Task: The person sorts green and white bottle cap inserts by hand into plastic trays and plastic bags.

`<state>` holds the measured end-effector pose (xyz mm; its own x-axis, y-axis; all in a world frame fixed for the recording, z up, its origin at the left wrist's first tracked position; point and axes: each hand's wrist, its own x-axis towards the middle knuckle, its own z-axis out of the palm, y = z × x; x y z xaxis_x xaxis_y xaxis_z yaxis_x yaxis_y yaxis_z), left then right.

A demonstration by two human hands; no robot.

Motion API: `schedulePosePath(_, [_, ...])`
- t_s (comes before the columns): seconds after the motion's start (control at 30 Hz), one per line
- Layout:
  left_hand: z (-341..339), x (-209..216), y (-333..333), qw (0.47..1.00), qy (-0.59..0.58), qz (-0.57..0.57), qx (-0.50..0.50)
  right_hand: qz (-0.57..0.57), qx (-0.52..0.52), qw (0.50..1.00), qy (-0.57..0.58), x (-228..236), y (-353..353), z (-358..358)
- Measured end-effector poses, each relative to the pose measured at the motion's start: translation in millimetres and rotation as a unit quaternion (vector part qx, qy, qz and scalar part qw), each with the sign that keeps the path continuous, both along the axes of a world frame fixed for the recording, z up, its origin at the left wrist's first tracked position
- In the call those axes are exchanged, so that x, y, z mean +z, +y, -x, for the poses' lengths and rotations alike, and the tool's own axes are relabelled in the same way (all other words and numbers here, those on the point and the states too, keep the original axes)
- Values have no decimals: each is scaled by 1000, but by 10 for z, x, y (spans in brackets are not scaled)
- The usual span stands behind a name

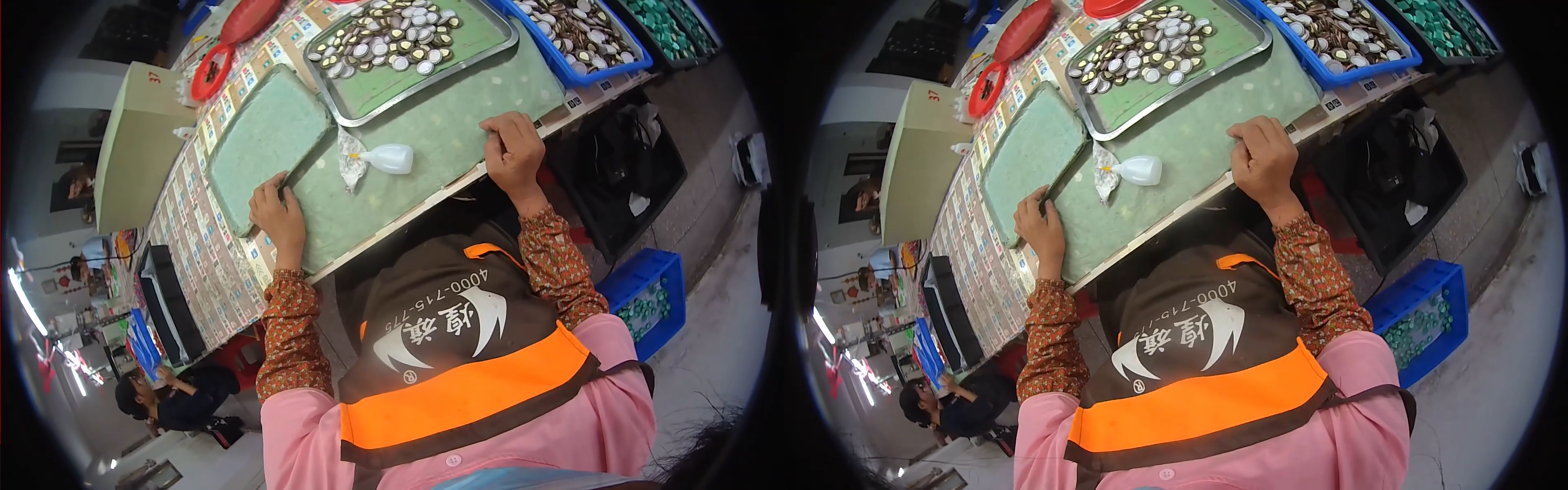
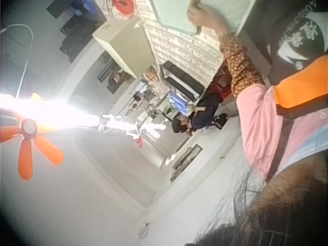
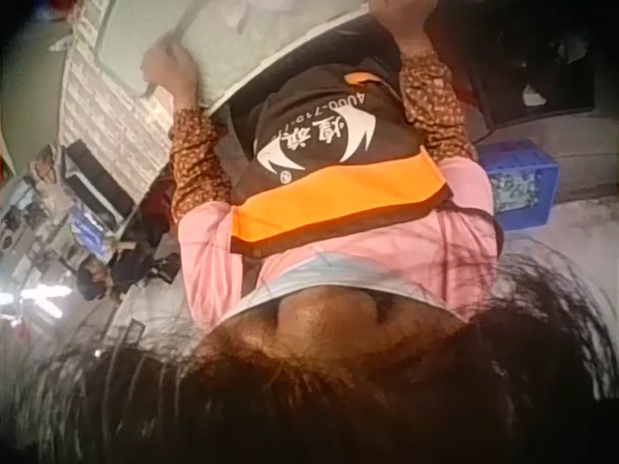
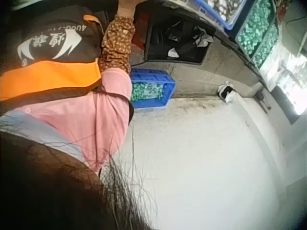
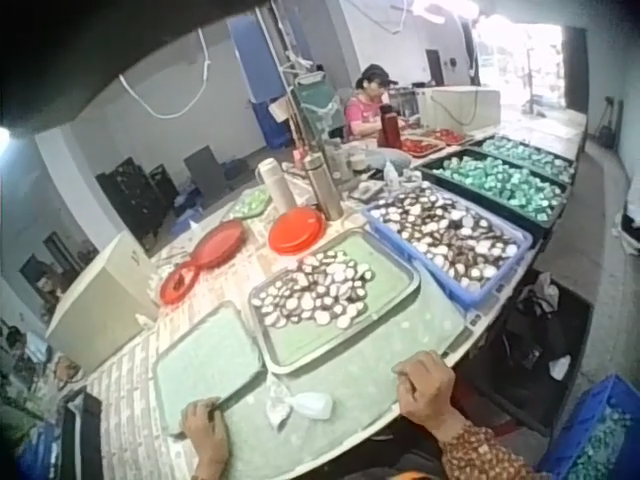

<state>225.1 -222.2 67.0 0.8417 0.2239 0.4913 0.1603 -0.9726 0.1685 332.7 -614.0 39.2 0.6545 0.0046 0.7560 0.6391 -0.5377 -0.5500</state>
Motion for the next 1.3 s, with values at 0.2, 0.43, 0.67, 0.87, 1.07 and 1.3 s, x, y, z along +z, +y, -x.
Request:
schedulePosePath(0.2, [-43,11,-1,999,2,18,-30,27,-24,998,-52,-131,0,-45])
schedulePosePath(0.43, [-22,-36,47,995,-4,21,-96,34,-50,996,-68,-210,-13,-104])
schedulePosePath(0.67, [-17,-22,-27,993,16,20,-119,29,-87,994,-60,-135,-27,-61])
schedulePosePath(0.87, [82,84,-66,990,46,20,-128,28,-96,994,-37,-163,-3,-3])
schedulePosePath(1.07, [89,82,-14,985,65,67,-145,43,-93,994,-43,-158,-30,-43])
schedulePosePath(1.3, [83,50,20,985,56,38,-159,63,-98,993,-30,-180,-42,-69])
